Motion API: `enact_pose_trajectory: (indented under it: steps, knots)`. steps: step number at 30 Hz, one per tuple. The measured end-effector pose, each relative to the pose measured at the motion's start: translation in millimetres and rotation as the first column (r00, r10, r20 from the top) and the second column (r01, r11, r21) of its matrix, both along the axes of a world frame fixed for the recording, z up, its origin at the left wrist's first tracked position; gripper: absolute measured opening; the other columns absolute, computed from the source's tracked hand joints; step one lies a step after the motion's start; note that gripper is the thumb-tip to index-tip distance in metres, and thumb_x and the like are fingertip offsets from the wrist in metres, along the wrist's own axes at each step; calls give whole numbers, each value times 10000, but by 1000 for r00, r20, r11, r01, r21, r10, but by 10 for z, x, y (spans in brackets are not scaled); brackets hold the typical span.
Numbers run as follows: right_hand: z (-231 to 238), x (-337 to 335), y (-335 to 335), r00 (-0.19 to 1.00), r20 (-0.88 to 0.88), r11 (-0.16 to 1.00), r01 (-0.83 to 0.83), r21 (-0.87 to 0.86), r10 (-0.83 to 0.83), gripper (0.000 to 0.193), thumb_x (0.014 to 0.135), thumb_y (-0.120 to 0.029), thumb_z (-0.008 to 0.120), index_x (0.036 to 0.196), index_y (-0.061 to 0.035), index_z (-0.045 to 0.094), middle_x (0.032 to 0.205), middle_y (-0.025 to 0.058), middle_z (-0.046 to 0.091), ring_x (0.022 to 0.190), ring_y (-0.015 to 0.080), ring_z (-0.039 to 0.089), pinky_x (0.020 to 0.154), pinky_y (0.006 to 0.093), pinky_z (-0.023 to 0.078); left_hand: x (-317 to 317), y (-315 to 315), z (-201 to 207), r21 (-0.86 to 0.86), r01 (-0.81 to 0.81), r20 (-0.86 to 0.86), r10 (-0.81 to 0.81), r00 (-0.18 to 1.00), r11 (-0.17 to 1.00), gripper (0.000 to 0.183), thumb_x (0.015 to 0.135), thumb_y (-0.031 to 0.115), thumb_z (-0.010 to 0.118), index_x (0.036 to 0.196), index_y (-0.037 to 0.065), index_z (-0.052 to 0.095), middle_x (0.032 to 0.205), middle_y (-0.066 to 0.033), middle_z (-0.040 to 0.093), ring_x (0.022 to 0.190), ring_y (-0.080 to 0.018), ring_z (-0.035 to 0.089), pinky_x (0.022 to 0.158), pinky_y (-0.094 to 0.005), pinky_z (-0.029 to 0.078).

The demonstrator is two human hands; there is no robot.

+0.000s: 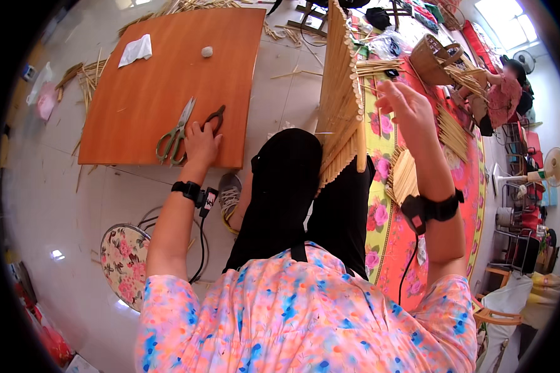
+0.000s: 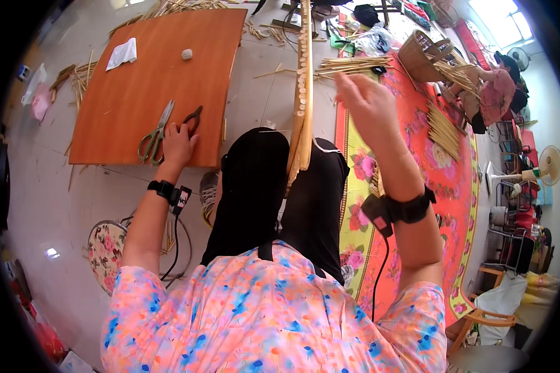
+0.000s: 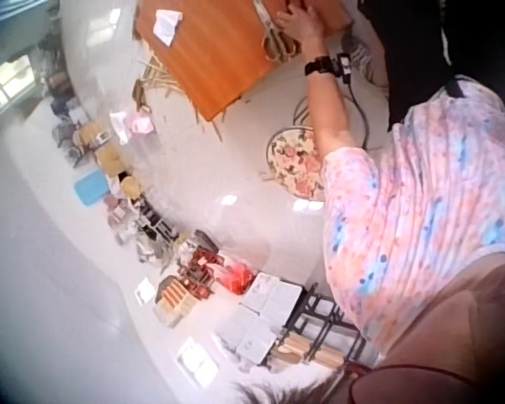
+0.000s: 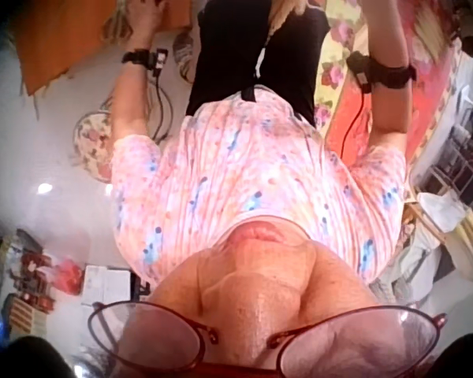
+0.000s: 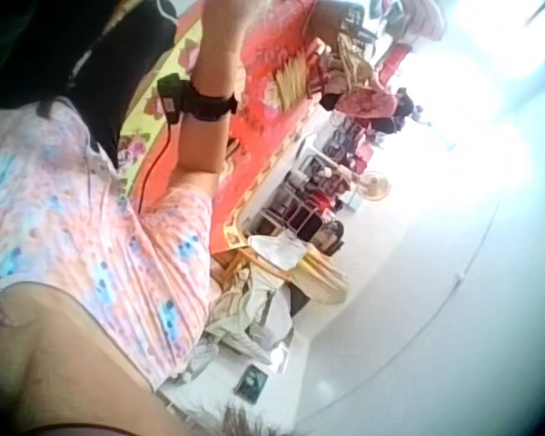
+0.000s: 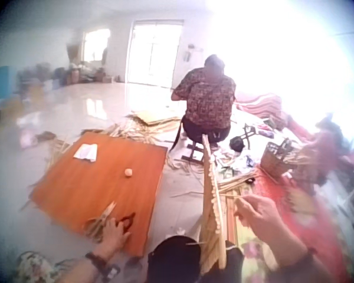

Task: The person weaves a thin white string through a bundle of vertical bamboo sticks held in their lap. They use a needle to pass the string through the sticks and occasionally use pliers to pull the string tight. The process involves repetitive threading and tightening to secure the bamboo structure.

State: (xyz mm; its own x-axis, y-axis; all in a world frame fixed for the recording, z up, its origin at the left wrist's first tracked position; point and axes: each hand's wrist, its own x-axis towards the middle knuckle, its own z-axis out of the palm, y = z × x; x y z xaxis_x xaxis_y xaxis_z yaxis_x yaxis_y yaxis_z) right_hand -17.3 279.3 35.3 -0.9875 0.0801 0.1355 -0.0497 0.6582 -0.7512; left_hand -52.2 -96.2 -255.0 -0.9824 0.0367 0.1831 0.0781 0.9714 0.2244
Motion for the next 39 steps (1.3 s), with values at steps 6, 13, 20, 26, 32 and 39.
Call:
enact_pose_trajectory:
  steps: [6,13,20,26,32,39]
  knots:
    - [325,380,-680,996,65,889,-84,450,62,554,843,-447,643,1004,83,625,694,182,652,736,321,671,685,415,519,-120,-36,-83,-61,63,-19,-65,998,996,325,854,311,689,989,36,578,1057,-159,534,1015,-340,541,746,-443,494]
    - [337,462,-586,995,81,883,6,469,-50,353,806,-256,587,870,90,576,654,222,613,705,384,643,698,452,513,122,221,488,879,-453,361,-409,838,-152,253,942,315,615,946,62,609,913,-28,607,766,-113,585,654,-317,530]
    - [235,688,-255,986,-70,921,168,352,-153,275,838,-213,580,867,59,610,616,144,563,572,224,550,578,365,444,1009,1150,1681,961,-277,232,-544,806,-1,259,1022,295,495,1052,56,591,1037,-21,607,921,-82,571,761,-263,517]
    - [180,690,-238,978,-89,948,204,244,-187,298,812,-233,573,755,59,588,563,190,568,528,305,596,548,409,467,1322,1730,1841,918,334,-152,-592,792,212,220,905,73,560,1116,24,597,1043,-67,499,922,-176,540,799,-292,460]
    - [174,664,-271,980,-91,946,194,259,-176,287,797,-227,566,739,53,583,555,182,565,514,302,584,539,412,464,1380,1824,2027,783,448,-203,-503,840,433,289,862,68,583,1145,12,613,1119,-148,465,943,-288,540,841,-362,472]
    - [218,672,-316,980,-71,932,198,303,-185,300,796,-230,574,818,66,619,571,179,582,542,301,612,555,411,480,1374,1904,2070,754,486,-289,-441,850,442,257,870,77,600,1116,1,613,1039,-165,506,887,-319,573,774,-384,497]
